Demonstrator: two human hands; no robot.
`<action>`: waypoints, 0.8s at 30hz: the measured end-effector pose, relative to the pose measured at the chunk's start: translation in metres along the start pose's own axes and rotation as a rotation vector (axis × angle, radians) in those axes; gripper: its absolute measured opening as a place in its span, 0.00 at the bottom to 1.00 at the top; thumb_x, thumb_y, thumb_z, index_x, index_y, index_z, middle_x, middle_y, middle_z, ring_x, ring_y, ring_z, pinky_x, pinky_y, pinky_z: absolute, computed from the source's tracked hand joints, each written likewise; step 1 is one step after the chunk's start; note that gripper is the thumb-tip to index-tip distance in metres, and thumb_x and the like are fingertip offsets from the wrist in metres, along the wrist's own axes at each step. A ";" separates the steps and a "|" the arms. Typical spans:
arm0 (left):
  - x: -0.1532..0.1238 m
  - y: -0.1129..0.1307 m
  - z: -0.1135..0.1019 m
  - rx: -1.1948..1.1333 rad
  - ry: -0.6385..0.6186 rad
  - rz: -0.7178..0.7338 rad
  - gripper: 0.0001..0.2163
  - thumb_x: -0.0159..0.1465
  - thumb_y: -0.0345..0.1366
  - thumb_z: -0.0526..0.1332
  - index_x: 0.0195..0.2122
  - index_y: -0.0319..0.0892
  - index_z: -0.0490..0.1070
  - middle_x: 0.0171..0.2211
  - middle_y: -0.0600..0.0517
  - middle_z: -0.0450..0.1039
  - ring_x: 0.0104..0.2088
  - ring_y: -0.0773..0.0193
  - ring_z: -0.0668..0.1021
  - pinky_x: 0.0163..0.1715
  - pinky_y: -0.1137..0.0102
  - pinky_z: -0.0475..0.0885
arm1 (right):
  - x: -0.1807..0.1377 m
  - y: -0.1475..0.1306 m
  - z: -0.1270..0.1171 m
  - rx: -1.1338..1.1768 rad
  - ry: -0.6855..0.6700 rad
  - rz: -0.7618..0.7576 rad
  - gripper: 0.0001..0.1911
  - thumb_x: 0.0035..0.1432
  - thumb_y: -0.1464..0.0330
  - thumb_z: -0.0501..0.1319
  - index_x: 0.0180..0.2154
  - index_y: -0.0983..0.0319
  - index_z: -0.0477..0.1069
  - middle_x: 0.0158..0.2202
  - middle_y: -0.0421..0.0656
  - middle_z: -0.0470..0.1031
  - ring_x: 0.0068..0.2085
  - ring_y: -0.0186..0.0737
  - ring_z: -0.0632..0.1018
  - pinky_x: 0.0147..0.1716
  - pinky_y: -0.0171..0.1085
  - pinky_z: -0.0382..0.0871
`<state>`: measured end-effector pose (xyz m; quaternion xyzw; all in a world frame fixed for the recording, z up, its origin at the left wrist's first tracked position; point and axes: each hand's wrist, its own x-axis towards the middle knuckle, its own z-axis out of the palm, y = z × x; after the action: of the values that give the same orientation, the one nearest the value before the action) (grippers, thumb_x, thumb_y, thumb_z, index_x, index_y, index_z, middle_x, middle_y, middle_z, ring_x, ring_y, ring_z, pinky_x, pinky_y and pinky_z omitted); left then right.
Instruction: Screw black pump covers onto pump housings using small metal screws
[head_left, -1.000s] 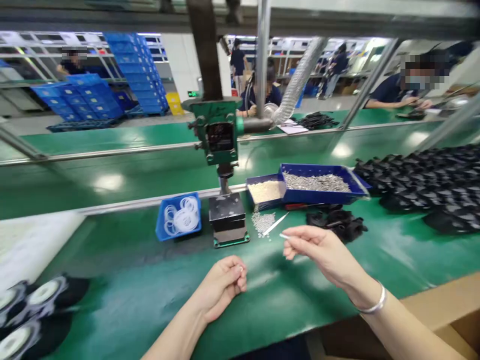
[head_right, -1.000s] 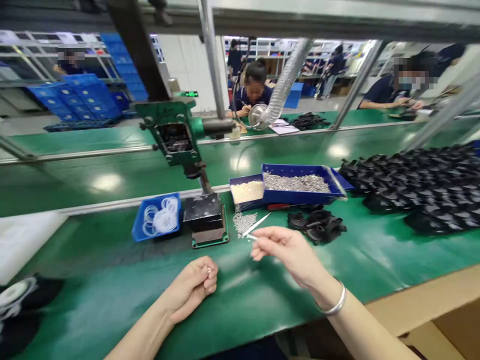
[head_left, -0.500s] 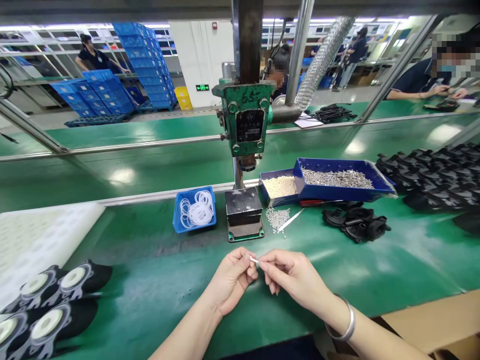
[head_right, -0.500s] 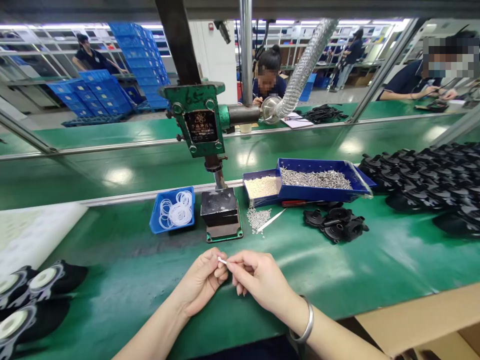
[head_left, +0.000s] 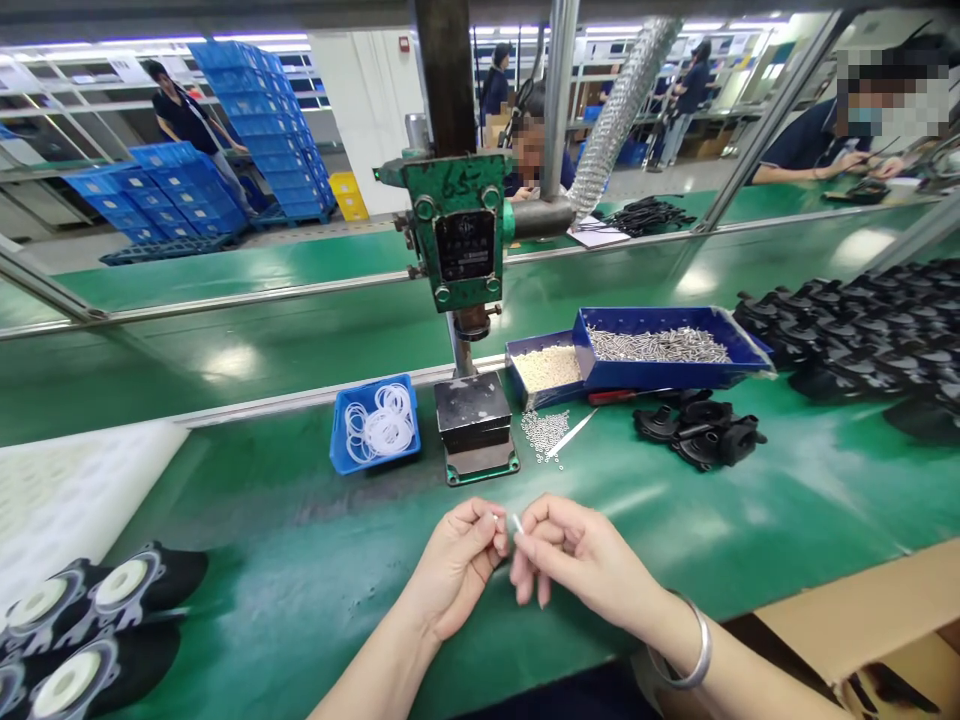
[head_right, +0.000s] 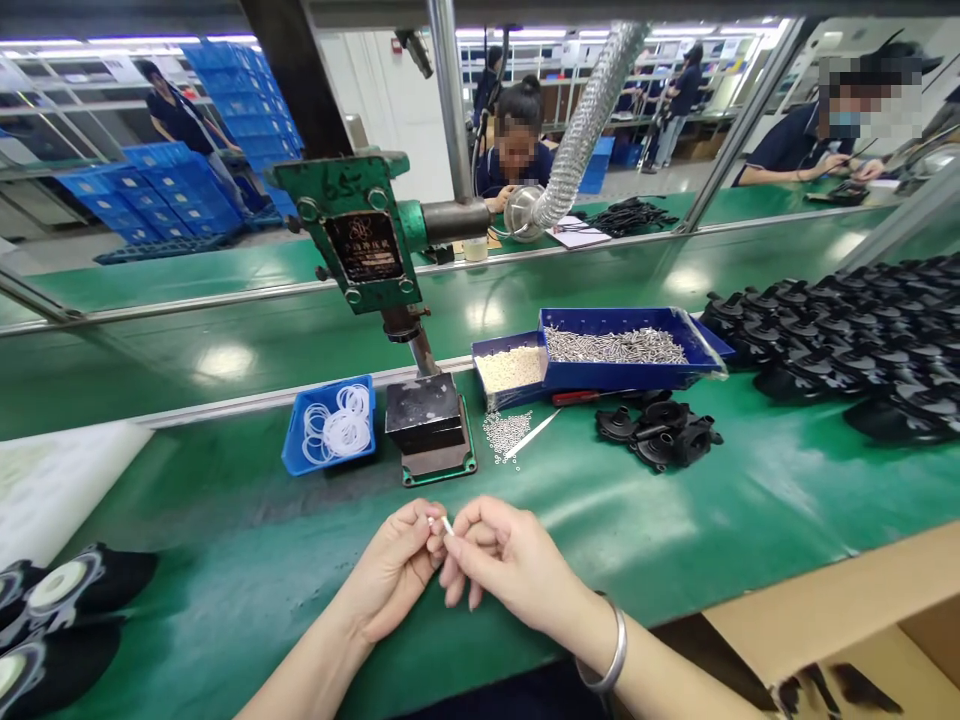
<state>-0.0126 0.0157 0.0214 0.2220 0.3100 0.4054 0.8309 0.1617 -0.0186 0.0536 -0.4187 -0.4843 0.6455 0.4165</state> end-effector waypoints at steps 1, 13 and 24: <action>0.000 0.001 0.001 -0.002 0.006 0.005 0.11 0.55 0.36 0.75 0.33 0.38 0.76 0.24 0.56 0.70 0.25 0.73 0.72 0.29 0.77 0.70 | 0.001 -0.002 -0.003 0.011 0.049 -0.054 0.12 0.60 0.58 0.65 0.36 0.60 0.71 0.34 0.43 0.78 0.32 0.36 0.79 0.29 0.34 0.72; -0.002 -0.001 0.001 0.004 -0.008 -0.032 0.09 0.57 0.32 0.74 0.34 0.38 0.76 0.27 0.54 0.74 0.26 0.75 0.75 0.32 0.79 0.73 | 0.010 0.002 -0.007 0.271 0.175 -0.095 0.11 0.59 0.62 0.68 0.40 0.59 0.71 0.30 0.41 0.77 0.30 0.35 0.76 0.30 0.34 0.71; -0.004 -0.001 0.005 -0.017 -0.011 -0.049 0.10 0.56 0.32 0.75 0.32 0.39 0.74 0.24 0.55 0.75 0.25 0.74 0.76 0.30 0.80 0.72 | 0.009 0.008 0.005 -0.104 0.315 -0.357 0.03 0.62 0.67 0.65 0.36 0.59 0.73 0.39 0.41 0.68 0.39 0.35 0.73 0.37 0.34 0.71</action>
<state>-0.0101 0.0113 0.0257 0.2096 0.3073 0.3863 0.8440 0.1528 -0.0128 0.0457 -0.4429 -0.5122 0.4627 0.5722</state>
